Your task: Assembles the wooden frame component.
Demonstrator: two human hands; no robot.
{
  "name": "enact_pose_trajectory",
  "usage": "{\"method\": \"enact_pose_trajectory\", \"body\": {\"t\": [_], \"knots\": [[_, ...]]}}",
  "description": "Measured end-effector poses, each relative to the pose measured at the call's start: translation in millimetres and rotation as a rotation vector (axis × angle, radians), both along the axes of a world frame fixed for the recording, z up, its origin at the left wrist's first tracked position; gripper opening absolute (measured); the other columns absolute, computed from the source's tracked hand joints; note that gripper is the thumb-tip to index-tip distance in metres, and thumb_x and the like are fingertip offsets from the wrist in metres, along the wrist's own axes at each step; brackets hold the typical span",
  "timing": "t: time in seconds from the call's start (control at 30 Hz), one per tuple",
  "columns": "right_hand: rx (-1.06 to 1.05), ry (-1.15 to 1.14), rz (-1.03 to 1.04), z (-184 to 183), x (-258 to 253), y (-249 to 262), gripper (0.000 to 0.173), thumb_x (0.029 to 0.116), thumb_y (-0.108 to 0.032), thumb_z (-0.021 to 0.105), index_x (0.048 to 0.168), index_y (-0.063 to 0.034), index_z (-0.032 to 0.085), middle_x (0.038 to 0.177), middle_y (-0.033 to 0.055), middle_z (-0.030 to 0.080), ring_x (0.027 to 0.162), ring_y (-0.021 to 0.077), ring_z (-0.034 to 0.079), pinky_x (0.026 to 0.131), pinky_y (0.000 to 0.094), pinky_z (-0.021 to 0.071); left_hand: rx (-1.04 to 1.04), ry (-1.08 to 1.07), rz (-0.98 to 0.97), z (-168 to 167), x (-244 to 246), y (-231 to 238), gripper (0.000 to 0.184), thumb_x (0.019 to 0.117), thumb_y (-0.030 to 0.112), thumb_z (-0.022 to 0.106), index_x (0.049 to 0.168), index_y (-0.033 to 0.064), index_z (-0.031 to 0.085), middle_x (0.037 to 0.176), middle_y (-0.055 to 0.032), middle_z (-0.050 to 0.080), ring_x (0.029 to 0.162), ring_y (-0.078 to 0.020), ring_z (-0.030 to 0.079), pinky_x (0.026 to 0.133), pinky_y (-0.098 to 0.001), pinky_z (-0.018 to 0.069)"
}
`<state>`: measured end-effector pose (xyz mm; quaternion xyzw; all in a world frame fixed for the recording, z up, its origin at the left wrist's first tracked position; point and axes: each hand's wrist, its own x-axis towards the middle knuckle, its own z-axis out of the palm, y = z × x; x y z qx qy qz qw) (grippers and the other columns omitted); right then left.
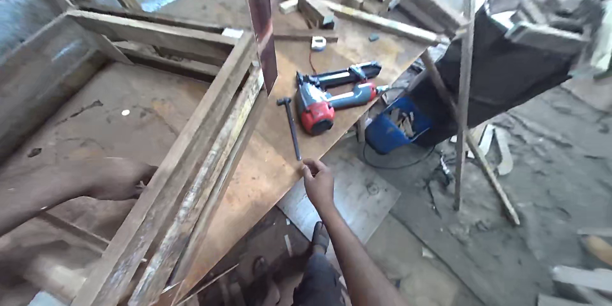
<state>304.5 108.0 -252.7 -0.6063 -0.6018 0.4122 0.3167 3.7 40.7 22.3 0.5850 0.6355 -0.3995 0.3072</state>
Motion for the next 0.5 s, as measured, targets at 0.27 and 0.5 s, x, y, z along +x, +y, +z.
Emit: {"method": "enact_pose_trajectory", "body": {"t": [0.27, 0.5], "knots": [[-0.099, -0.016, 0.256, 26.9, 43.6, 73.0, 0.019, 0.0982, -0.017, 0.067, 0.113, -0.008, 0.074, 0.099, 0.0067, 0.074, 0.086, 0.0166, 0.072, 0.083, 0.0392, 0.0608, 0.492, -0.063, 0.316, 46.6, 12.9, 45.2, 0.036, 0.1089, 0.021, 0.05, 0.124, -0.01, 0.061, 0.117, -0.0356, 0.063, 0.115, -0.051, 0.059, 0.099, -0.0668, 0.0419], [0.005, -0.172, 0.354, 80.1, 116.6, 171.3, 0.019, 0.098, -0.013, 0.067, 0.115, -0.0061, 0.072, 0.097, 0.0103, 0.074, 0.085, 0.0218, 0.072, 0.081, 0.0452, 0.0606, 0.935, -0.227, 0.037, 14.6, 85.1, 46.8, 0.029, 0.1033, 0.032, 0.056, 0.118, 0.0122, 0.072, 0.105, -0.0119, 0.072, 0.095, -0.0332, 0.071, 0.082, -0.0594, 0.0571]]}}
